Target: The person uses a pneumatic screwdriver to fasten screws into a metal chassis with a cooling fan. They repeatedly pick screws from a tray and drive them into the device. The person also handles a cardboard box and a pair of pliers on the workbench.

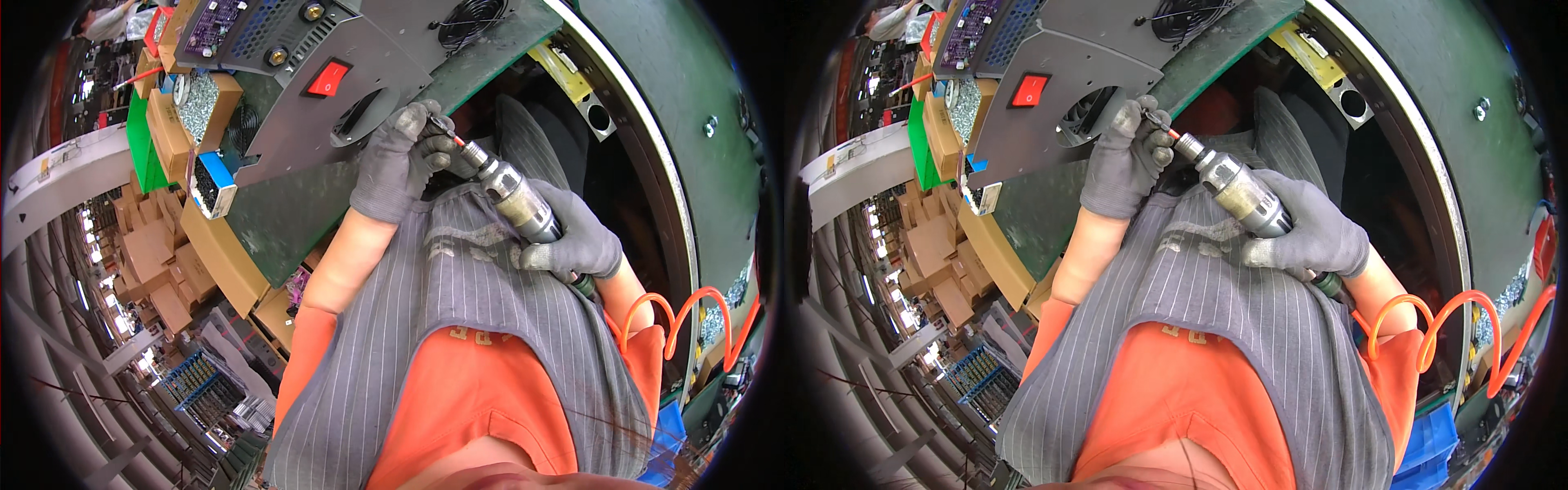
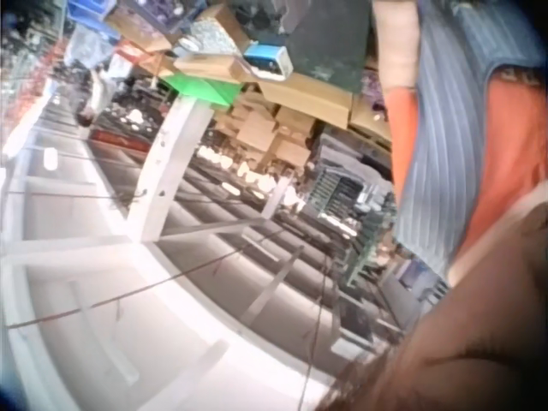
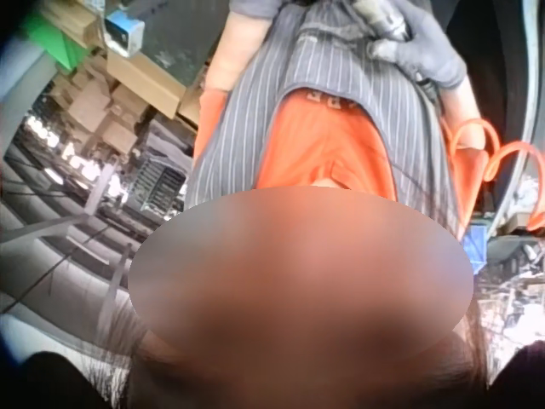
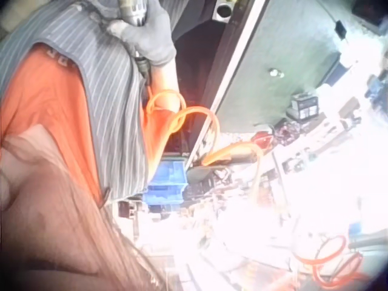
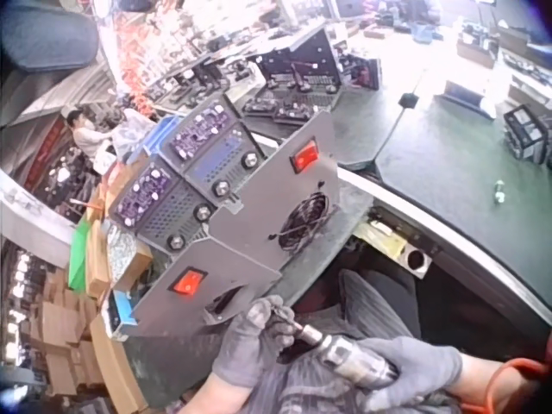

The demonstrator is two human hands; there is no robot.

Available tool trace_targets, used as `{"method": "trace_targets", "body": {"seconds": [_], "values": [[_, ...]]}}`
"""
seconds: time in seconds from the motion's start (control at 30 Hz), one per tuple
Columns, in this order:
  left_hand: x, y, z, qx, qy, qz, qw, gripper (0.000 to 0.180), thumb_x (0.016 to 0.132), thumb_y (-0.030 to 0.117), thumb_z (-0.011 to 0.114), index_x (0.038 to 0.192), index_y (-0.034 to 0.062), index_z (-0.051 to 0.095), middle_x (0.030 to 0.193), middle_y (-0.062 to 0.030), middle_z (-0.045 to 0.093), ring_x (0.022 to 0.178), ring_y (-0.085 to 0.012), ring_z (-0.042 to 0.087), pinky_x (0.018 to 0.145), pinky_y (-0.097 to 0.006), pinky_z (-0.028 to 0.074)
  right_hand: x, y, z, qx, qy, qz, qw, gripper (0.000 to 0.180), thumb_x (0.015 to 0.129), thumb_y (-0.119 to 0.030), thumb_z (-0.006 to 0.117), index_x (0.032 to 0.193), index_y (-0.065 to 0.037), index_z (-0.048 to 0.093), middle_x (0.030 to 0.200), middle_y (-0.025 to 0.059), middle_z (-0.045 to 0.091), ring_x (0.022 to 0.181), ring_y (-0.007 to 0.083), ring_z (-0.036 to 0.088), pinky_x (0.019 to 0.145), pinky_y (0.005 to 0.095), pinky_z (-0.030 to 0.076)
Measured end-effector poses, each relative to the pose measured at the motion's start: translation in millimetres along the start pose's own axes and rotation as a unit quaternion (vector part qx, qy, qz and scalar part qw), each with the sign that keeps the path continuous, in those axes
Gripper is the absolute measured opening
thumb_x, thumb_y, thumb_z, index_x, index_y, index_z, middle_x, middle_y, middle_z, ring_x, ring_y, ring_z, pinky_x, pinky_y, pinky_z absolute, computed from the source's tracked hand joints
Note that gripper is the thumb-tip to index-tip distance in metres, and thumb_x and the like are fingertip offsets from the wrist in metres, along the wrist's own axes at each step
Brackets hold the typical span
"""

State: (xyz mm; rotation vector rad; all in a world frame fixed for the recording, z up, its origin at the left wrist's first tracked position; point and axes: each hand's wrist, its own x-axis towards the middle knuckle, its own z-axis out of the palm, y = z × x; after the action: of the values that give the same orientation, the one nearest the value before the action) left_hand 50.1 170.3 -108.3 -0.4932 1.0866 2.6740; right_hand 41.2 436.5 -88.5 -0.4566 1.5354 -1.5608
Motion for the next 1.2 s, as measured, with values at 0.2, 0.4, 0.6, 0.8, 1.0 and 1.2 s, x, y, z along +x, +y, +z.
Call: {"method": "trace_targets", "body": {"seconds": [0.2,0.4,0.6,0.8,1.0,1.2], "values": [[3.7,5.7,7.3,0.063,-0.004,-0.003,0.998,0.03,0.095,0.025,0.061,0.111,0.001,0.059,0.096,-0.0131,0.067,0.074,-0.0153,0.069,0.06,-0.024,0.058,-1.6,1.3,-4.9,0.003,0.006,-0.003,1.0,0.071,0.062,-0.03,0.083,0.12,-0.001,0.056,0.1,0.0075,0.06,0.089,0.0171,0.059,0.082,0.031,0.048],[10.1,16.5,20.6,0.285,0.047,0.023,0.957,0.029,0.094,0.027,0.062,0.111,0.0032,0.061,0.094,-0.0116,0.067,0.073,-0.0134,0.067,0.06,-0.024,0.057,1.5,2.9,-12.5,-0.014,0.004,-0.003,1.0,0.069,0.061,-0.03,0.083,0.118,-0.001,0.056,0.096,0.0053,0.06,0.084,0.014,0.057,0.079,0.0288,0.047],[7.7,13.7,21.4,0.19,-0.062,0.025,0.98,0.043,0.091,0.035,0.065,0.118,0.0024,0.059,0.103,-0.0133,0.067,0.08,-0.0138,0.067,0.068,-0.026,0.057,6.3,16.7,-17.0,0.17,-0.047,-0.007,0.984,0.067,0.063,-0.025,0.083,0.119,0.001,0.055,0.094,0.0022,0.057,0.083,0.0111,0.054,0.075,0.0271,0.046],[-37.0,72.3,98.9,0.683,-0.2,0.078,0.698,0.054,0.08,0.033,0.074,0.12,-0.0016,0.06,0.105,-0.0145,0.066,0.091,-0.0216,0.065,0.078,-0.032,0.053,24.4,23.5,-30.4,0.058,0.08,-0.03,0.995,0.065,0.068,-0.022,0.08,0.123,0.002,0.054,0.096,0.0039,0.059,0.085,0.0124,0.054,0.078,0.0282,0.046],[-12.4,133.5,179.6,0.826,-0.013,0.323,0.461,0.046,0.09,0.027,0.059,0.124,-0.0034,0.058,0.111,-0.0124,0.065,0.099,-0.0165,0.062,0.085,-0.029,0.049,32.6,21.1,-31.2,0.039,0.09,-0.032,0.995,0.068,0.069,-0.028,0.081,0.125,0.002,0.053,0.098,0.0041,0.058,0.089,0.0125,0.053,0.082,0.0282,0.045],[55.1,168.1,186.0,0.767,-0.095,-0.137,0.619,0.05,0.09,0.039,0.06,0.109,-0.0069,0.064,0.09,-0.0103,0.067,0.081,-0.0141,0.061,0.076,-0.027,0.048,42.6,17.5,-31.7,0.062,0.068,-0.015,0.996,0.067,0.071,-0.03,0.081,0.124,0.001,0.053,0.098,0.0026,0.056,0.088,0.0112,0.052,0.081,0.0278,0.045]]}}
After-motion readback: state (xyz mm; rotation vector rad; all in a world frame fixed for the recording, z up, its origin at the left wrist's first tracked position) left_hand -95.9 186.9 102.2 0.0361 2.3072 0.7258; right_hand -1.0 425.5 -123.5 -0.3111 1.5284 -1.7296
